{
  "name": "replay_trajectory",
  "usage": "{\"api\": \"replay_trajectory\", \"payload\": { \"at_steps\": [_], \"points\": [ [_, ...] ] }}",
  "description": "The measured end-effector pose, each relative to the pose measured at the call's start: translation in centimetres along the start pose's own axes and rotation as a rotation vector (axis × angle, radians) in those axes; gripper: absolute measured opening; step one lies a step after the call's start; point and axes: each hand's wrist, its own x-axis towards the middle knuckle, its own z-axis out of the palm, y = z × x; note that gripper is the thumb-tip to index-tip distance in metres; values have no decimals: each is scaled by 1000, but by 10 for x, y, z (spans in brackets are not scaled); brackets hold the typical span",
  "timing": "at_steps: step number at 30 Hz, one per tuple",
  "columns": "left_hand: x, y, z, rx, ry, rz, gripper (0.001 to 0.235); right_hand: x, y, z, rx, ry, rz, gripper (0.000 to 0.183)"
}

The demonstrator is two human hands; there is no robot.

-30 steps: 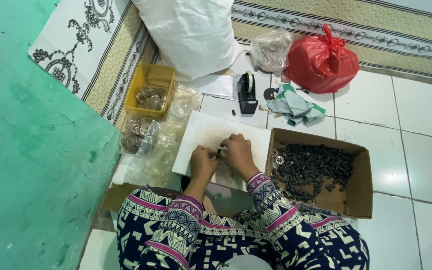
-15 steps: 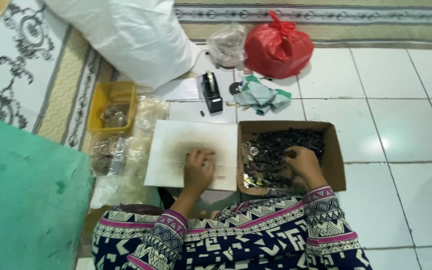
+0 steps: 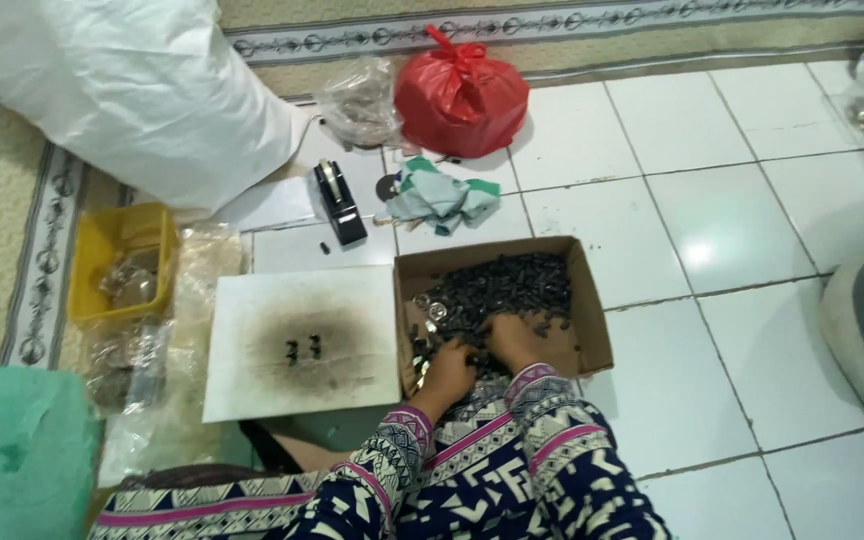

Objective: Sorting and bagging small metal hardware components while sitting on the floor.

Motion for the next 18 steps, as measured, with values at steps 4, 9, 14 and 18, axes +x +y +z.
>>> {"api": "replay_trajectory", "payload": {
  "at_steps": [4, 9, 14, 18],
  "points": [
    [-3, 8, -14, -50, 49, 49, 46, -11, -23, -4, -63, 107, -132, 26],
    [-7, 15, -21, -79, 42, -6, 47, -17, -34, -4, -92, 169, -223, 20],
    [-4, 12, -14, -142, 115, 19, 46, -15, -35, 6, -19, 204, -60, 22],
    [1, 2, -8, -288, 260, 7, 36, -18, -39, -1, 363, 192, 8, 31]
  ]
}}
